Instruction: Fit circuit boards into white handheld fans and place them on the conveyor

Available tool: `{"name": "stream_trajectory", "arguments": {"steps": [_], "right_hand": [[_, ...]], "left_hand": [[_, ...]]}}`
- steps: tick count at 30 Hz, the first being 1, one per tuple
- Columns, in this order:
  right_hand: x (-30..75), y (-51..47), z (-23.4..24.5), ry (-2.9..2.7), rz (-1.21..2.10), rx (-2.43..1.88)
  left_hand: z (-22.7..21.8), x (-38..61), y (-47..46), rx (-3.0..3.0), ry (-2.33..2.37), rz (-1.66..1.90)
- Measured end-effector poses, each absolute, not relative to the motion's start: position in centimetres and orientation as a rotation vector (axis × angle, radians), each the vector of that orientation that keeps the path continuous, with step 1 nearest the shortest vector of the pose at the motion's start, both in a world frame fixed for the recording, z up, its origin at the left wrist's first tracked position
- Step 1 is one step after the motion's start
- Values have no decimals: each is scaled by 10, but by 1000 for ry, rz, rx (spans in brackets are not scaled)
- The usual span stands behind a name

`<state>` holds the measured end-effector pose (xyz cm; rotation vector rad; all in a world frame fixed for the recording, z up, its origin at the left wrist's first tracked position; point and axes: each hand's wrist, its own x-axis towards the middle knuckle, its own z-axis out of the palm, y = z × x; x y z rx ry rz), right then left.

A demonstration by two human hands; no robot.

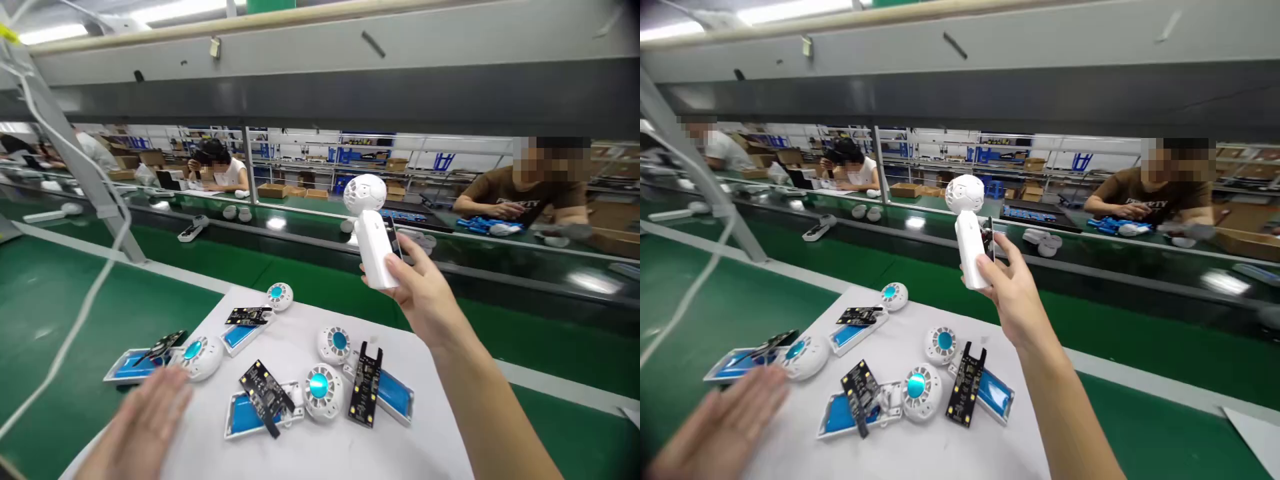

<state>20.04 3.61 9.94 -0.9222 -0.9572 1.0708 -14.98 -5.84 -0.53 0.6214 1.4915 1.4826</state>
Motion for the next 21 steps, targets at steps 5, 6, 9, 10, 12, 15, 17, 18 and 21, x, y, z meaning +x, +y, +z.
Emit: {"name": "stream_trajectory", "arguments": {"steps": [5, 6, 9, 10, 12, 15, 17, 18, 21], "right_hand": [[163, 22, 92, -1093, 1045, -870], [153, 19, 89, -1146, 1016, -866], [131, 8, 83, -1337, 789, -907], [128, 4, 83, -1420, 671, -935], [131, 0, 87, -1581, 469, -990], [153, -1, 102, -1670, 438, -1002], [171, 3, 110, -1514, 503, -926], [180, 6, 113, -1409, 532, -887], [196, 13, 116, -1229, 631, -890]], "left_hand": [[35, -65, -49, 929, 972, 1230], [51, -45, -37, 1007, 859, 1219], [88, 3, 5, 1106, 583, 1103], [95, 13, 16, 1104, 550, 1192], [100, 27, 34, 1099, 524, 1339], [102, 31, 47, 1171, 503, 1306], [105, 28, 52, 1274, 475, 1185], [106, 27, 54, 1327, 456, 1130], [106, 27, 57, 1429, 393, 1017]]}}
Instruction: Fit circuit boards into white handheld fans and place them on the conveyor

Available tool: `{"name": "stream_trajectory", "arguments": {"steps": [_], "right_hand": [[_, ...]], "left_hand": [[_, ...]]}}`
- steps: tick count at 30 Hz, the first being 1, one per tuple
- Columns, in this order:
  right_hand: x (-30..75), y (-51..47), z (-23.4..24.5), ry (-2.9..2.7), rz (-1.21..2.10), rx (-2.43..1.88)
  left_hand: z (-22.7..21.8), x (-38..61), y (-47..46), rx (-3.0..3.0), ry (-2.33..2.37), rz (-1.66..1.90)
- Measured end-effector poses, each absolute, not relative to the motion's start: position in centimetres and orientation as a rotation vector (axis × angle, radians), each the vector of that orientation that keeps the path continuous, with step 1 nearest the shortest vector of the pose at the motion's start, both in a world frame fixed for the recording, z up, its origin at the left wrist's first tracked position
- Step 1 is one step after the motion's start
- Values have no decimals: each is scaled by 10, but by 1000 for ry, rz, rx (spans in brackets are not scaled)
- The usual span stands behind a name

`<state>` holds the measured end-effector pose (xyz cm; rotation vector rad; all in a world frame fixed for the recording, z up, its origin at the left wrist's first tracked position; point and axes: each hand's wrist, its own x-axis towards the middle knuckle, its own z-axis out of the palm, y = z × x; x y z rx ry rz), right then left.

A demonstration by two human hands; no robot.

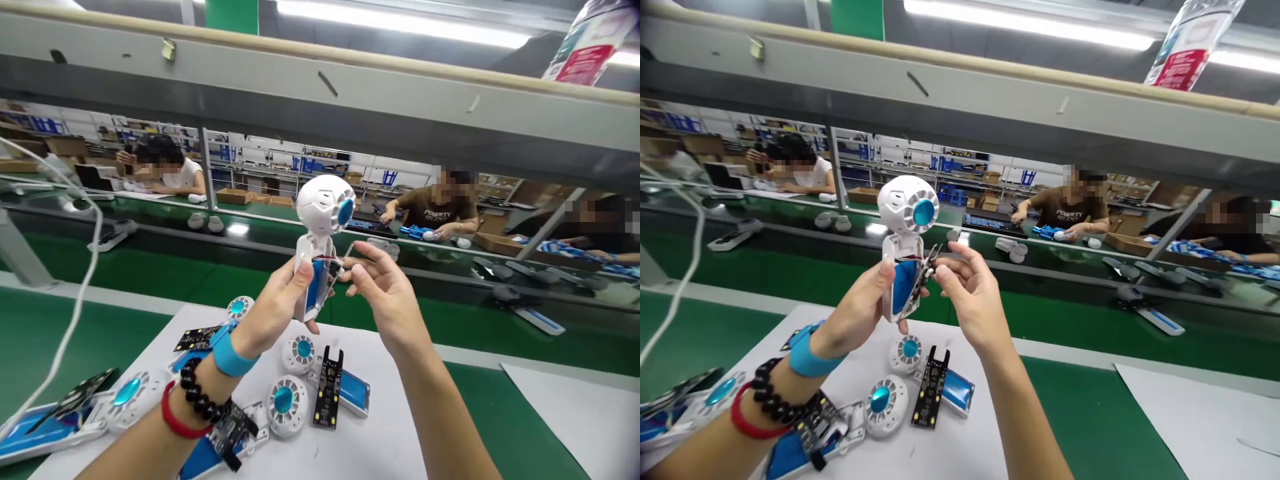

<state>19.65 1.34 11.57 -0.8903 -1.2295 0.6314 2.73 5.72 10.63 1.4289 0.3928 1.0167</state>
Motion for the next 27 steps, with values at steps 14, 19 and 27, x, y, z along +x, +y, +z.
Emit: {"name": "stream_trajectory", "arguments": {"steps": [14, 19, 27], "right_hand": [[187, 11, 113, -1386, 333, -1098], [180, 6, 112, -1480, 119, -1134], [177, -3, 110, -1766, -159, -685]], "left_hand": [[91, 39, 74, 1321, 443, 774], [90, 37, 75, 1375, 422, 823], [90, 29, 57, 1697, 268, 1332]]}}
